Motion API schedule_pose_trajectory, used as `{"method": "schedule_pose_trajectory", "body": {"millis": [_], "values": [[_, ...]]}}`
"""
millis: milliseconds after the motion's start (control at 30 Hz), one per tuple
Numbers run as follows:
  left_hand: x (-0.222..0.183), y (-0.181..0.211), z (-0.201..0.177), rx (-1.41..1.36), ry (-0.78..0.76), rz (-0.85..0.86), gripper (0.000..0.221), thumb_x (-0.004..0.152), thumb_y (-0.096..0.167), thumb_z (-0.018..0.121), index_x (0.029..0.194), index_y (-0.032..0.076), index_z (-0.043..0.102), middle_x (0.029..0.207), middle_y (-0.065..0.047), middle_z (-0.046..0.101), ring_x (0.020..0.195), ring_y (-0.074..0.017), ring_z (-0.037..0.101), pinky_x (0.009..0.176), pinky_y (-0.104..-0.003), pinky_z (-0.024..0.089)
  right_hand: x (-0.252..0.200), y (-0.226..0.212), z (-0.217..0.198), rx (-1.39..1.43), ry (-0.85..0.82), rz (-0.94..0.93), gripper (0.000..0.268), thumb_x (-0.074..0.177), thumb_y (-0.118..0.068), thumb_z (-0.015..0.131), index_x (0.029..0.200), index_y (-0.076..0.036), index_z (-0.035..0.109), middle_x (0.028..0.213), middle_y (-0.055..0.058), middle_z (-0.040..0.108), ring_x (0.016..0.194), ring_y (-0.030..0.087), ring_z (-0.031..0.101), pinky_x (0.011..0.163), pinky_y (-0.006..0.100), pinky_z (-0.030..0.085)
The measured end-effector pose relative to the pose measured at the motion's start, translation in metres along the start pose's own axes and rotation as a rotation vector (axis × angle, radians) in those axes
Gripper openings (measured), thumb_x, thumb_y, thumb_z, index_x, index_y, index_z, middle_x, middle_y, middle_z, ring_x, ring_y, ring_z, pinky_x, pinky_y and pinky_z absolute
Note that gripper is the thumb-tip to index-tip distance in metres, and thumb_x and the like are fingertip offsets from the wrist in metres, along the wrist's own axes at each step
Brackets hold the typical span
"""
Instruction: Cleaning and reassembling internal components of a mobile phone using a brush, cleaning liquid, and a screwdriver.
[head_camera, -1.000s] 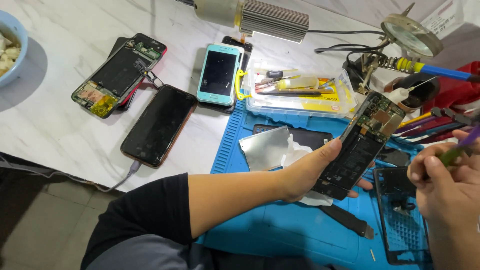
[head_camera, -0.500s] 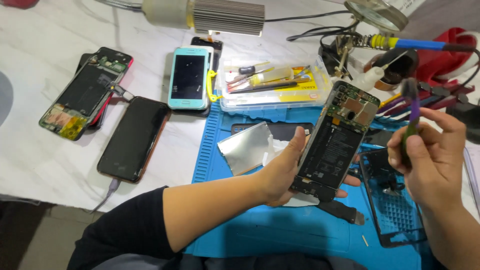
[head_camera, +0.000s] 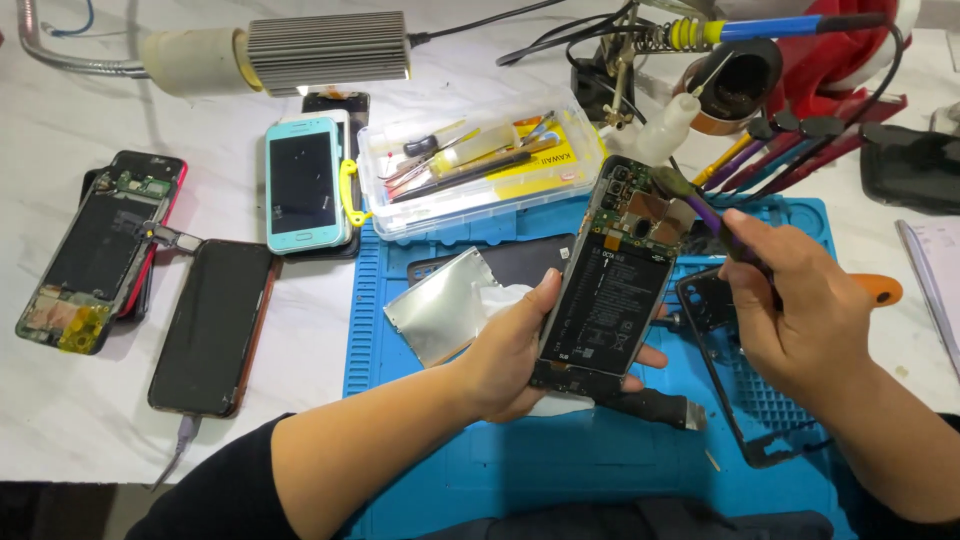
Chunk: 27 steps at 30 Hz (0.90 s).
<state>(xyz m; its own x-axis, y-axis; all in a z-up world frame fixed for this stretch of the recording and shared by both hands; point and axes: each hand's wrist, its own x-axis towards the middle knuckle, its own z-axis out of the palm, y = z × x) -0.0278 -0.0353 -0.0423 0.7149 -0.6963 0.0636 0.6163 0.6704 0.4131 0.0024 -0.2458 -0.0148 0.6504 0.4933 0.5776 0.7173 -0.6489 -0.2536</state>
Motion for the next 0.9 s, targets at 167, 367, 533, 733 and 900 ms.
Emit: {"method": "schedule_pose_trajectory", "body": {"millis": [167,367,533,733,900], "values": [[0.001,-0.001,0.004,0.09,0.044,-0.05,0.064,0.081,0.046,0.027,0.125,0.0,0.026,0.121,-0.02,0.035,0.097,-0.0309,0.046,0.081,-0.042,0.041,0.003,0.001,-0.001,0.014,0.007,-0.027,0.027,0.085,0.001,0.043,0.112,0.005,0.043,0.074,0.011,0.051,0.059,0.018,0.045,0.057,0.027,0.04],[0.001,0.0,0.002,0.094,0.042,-0.055,0.063,0.081,0.044,0.028,0.126,0.0,0.026,0.122,-0.018,0.035,0.099,-0.0318,0.045,0.081,-0.041,0.041,0.001,0.003,-0.001,0.041,-0.041,-0.101,0.033,0.082,0.006,0.044,0.115,0.002,0.04,0.07,0.011,0.046,0.055,0.019,0.04,0.051,0.027,0.038],[0.001,0.002,0.004,0.105,0.035,-0.079,0.064,0.08,0.045,0.028,0.124,-0.001,0.026,0.121,-0.019,0.035,0.099,-0.0321,0.045,0.081,-0.042,0.041,-0.001,0.007,0.0,-0.017,-0.007,-0.095,0.03,0.085,0.003,0.043,0.115,0.001,0.041,0.074,0.012,0.045,0.057,0.019,0.04,0.048,0.028,0.036],[0.001,0.001,0.003,0.129,0.014,-0.093,0.062,0.081,0.044,0.028,0.124,-0.001,0.027,0.12,-0.019,0.036,0.096,-0.0295,0.047,0.08,-0.04,0.042,-0.001,0.007,-0.002,-0.013,-0.025,-0.227,0.031,0.083,0.005,0.044,0.114,-0.001,0.041,0.076,0.015,0.048,0.057,0.022,0.044,0.047,0.029,0.037],[0.001,0.001,0.004,0.113,-0.025,-0.097,0.065,0.081,0.045,0.029,0.123,-0.004,0.028,0.118,-0.02,0.038,0.093,-0.0289,0.05,0.076,-0.037,0.046,0.002,0.008,-0.004,-0.058,-0.002,-0.161,0.029,0.084,0.005,0.045,0.113,0.001,0.045,0.076,0.014,0.05,0.057,0.021,0.045,0.047,0.028,0.038]]}}
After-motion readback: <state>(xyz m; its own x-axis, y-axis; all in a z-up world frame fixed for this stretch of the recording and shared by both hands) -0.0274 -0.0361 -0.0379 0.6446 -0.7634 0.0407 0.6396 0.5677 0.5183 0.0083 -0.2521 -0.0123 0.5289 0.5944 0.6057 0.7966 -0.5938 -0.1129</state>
